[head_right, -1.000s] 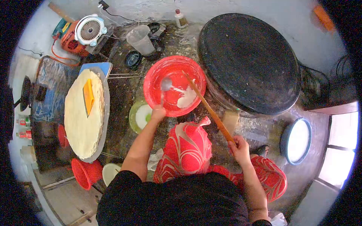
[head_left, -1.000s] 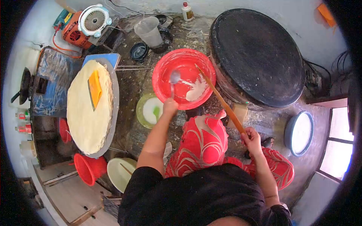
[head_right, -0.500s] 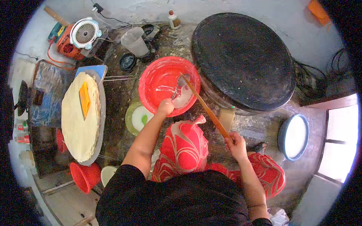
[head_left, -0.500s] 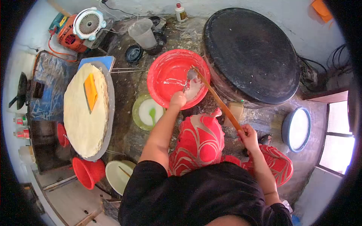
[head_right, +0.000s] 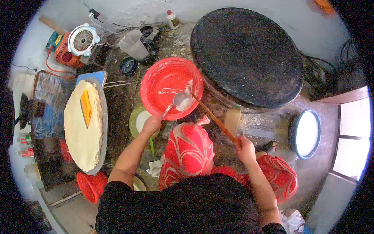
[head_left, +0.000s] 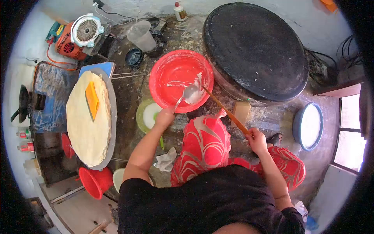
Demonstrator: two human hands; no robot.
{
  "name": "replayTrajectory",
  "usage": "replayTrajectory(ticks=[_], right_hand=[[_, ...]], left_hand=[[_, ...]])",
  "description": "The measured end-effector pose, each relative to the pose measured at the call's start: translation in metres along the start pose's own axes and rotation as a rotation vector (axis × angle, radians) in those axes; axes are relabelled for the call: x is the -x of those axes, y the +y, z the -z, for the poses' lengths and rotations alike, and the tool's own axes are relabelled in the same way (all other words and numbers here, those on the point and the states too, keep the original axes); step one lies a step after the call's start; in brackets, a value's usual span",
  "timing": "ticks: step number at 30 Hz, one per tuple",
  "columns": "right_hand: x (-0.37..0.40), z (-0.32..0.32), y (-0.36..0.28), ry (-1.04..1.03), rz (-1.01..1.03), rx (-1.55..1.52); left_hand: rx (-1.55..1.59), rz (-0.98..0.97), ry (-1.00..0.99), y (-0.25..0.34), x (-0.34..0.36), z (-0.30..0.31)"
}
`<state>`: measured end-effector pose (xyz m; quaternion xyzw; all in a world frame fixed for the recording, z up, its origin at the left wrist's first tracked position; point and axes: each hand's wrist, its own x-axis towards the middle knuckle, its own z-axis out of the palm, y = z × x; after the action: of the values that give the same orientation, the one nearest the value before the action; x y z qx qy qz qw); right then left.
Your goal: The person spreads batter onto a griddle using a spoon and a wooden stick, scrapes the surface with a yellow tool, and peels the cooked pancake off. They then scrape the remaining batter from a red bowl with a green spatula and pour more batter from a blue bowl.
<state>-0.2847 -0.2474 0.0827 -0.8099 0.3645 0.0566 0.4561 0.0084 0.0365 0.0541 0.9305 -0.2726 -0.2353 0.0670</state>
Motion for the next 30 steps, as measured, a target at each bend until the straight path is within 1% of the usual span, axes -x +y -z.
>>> replayTrajectory(ticks=[1, 2, 4, 5, 6, 8, 9, 10, 11, 12, 13, 14, 16, 18, 20, 21, 22, 24, 25, 27, 28, 29, 30], right_hand=[[0.000, -0.003, 0.009, 0.025, 0.080, 0.053], [0.000, -0.002, 0.008, 0.024, 0.079, 0.055], [-0.002, -0.004, 0.003, 0.011, 0.027, 0.086], [-0.002, -0.005, 0.001, 0.014, 0.032, 0.085], [-0.003, -0.004, 0.000, 0.008, 0.009, 0.077], [-0.003, -0.003, 0.002, 0.001, -0.015, 0.069], [-0.004, -0.004, 0.007, 0.018, 0.058, 0.102], [-0.003, -0.005, 0.011, 0.030, 0.127, 0.134], [-0.001, -0.007, 0.013, 0.029, 0.120, 0.131], [-0.002, -0.007, 0.014, 0.018, 0.060, 0.096], [-0.002, -0.007, 0.013, 0.008, 0.002, 0.062], [-0.001, -0.005, 0.009, 0.009, 0.005, 0.063], [0.000, -0.001, -0.002, -0.004, -0.005, 0.066], [-0.002, -0.006, 0.009, -0.004, 0.000, 0.068], [-0.005, -0.008, 0.013, 0.007, 0.014, 0.069], [-0.005, -0.009, 0.015, 0.001, -0.017, 0.051], [-0.006, -0.008, 0.014, -0.007, -0.047, 0.034], [-0.004, -0.005, 0.009, -0.003, -0.043, 0.054], [-0.003, -0.005, 0.006, -0.001, -0.044, 0.069], [-0.003, -0.005, 0.006, -0.015, -0.059, 0.057], [-0.002, -0.004, 0.004, -0.022, -0.071, 0.050], [-0.001, -0.004, 0.001, -0.020, -0.080, -0.006], [-0.001, -0.002, -0.004, -0.023, -0.079, -0.007]], left_hand=[[-0.054, 0.037, -0.001, -0.008, -0.019, -0.016], [-0.052, 0.038, -0.002, -0.011, -0.032, -0.026], [0.091, 0.111, 0.246, -0.004, -0.046, -0.032], [0.052, 0.127, 0.103, 0.001, -0.046, -0.031], [0.054, 0.126, 0.107, 0.003, -0.041, -0.029], [-0.068, -0.019, -0.082, 0.013, -0.018, -0.011], [-0.005, 0.007, -0.032, 0.002, -0.013, -0.011], [-0.008, 0.008, -0.039, 0.000, -0.005, 0.000], [0.017, 0.058, -0.025, 0.003, 0.006, 0.019], [0.042, 0.107, -0.009, 0.003, 0.011, 0.031], [-0.021, 0.180, -0.040, -0.016, 0.003, 0.009], [-0.020, 0.181, -0.037, -0.015, 0.000, 0.004], [-0.036, -0.017, -0.053, -0.003, -0.007, -0.007], [-0.008, 0.006, -0.045, 0.011, -0.019, -0.010], [0.034, 0.078, 0.033, 0.019, -0.027, -0.014], [0.040, 0.096, 0.060, 0.014, -0.027, -0.027], [0.044, 0.097, 0.063, 0.012, -0.022, -0.026], [-0.048, -0.050, -0.009, 0.004, -0.008, -0.012], [-0.063, 0.028, -0.082, 0.003, 0.001, 0.010], [-0.040, 0.063, -0.062, -0.021, 0.008, 0.024], [-0.013, 0.093, -0.036, -0.027, 0.012, 0.028], [-0.019, 0.103, -0.054, -0.023, 0.016, 0.037], [-0.021, 0.105, -0.054, -0.029, 0.013, 0.029]])
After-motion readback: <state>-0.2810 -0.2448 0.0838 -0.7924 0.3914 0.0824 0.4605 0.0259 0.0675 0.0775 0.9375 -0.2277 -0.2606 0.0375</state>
